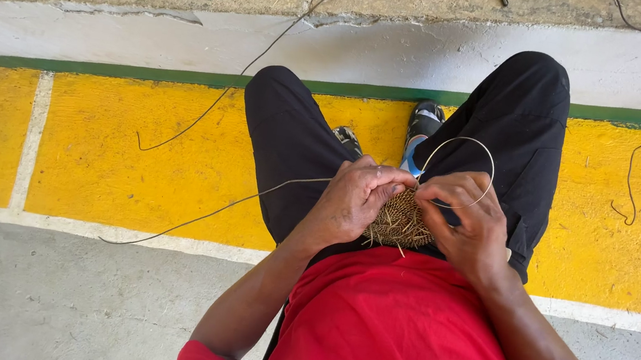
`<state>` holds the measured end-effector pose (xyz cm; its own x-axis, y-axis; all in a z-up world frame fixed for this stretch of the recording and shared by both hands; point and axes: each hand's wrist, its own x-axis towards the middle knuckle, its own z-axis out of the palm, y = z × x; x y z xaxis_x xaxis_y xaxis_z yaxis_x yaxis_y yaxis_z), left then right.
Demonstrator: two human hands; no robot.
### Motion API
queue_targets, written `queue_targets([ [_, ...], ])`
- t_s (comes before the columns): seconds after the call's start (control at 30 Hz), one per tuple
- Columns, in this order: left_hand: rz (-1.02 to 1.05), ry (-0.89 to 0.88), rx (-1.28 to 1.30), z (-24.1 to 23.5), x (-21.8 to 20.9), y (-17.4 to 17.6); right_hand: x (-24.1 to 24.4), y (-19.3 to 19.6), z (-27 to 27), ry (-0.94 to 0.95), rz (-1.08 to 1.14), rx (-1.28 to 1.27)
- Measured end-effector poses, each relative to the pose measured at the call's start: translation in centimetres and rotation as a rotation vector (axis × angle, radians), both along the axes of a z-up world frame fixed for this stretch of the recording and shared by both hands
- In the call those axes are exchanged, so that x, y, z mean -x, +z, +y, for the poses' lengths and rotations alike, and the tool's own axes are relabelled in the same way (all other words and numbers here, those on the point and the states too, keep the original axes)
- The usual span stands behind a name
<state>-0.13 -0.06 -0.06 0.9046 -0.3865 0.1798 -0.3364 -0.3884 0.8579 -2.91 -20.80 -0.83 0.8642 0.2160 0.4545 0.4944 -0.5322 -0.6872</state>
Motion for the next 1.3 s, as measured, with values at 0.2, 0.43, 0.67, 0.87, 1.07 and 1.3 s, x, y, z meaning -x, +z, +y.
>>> queue_targets([
  [0.2,-0.027,0.008,-0.107,-0.1,0.5,-0.2,0.0,0.0,0.9,-0.014,-0.110,0.134],
  [0.43,-0.027,0.000,-0.086,0.0,0.7,-0.3,0.2,-0.7,0.7,0.014,-0.037,0.000],
  [0.67,-0.099,-0.017,-0.090,0.3,1.0,-0.1,-1.7,-0.1,-1.7,0.252,0.192,-0.105],
  [0.87,-0.245,-0.095,-0.091,0.8,2.0,0.2,-4.5,-0.9,-2.9,0.384,0.575,-0.186],
  [1.07,-0.281,-0.080,-0.036,1.1,2.2,-0.9,-5.4,0.2,-2.2,0.560,0.585,-0.016],
  [1.3,-0.262,-0.102,-0.016,1.0,2.5,0.1,-10.4,-3.2,-6.6,0.165,0.359,-0.420],
])
